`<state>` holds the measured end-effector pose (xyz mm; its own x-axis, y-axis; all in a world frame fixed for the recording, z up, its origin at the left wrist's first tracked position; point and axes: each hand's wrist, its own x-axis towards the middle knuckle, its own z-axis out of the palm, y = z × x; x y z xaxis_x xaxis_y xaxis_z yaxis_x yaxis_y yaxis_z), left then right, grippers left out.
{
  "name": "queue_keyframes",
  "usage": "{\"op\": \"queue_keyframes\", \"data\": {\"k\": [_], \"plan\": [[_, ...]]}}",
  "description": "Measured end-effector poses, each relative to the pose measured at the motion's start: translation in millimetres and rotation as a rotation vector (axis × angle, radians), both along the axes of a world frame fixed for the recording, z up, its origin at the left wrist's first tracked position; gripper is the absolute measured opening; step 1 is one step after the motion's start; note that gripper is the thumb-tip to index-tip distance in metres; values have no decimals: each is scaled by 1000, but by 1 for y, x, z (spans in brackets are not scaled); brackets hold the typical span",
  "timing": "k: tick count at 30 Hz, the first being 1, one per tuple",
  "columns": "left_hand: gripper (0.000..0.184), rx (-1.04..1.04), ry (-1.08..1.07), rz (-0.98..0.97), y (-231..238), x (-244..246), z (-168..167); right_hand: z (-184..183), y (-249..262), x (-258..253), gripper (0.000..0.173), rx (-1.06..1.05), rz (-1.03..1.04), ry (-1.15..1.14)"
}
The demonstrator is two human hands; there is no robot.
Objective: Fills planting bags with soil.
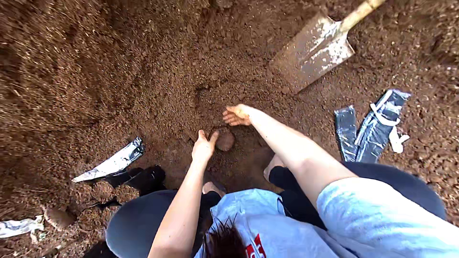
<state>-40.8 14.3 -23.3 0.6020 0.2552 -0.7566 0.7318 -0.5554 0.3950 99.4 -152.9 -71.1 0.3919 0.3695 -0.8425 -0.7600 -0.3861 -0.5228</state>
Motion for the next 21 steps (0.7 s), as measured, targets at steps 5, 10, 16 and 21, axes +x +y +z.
{"op": "queue_keyframes", "data": {"k": [5, 10, 16, 21], "plan": [[58, 8, 17, 6, -5, 12, -7, -80, 43, 9, 57, 292, -935, 197], [53, 13, 59, 10, -9, 18, -8, -93, 90, 33, 78, 443, -1114, 301], [50, -107, -104, 180, -6, -13, -13, -83, 95, 38, 81, 509, -1091, 315], [58, -122, -321, 263, -5, -38, -2, -65, 93, 47, 69, 586, -995, 272]]}}
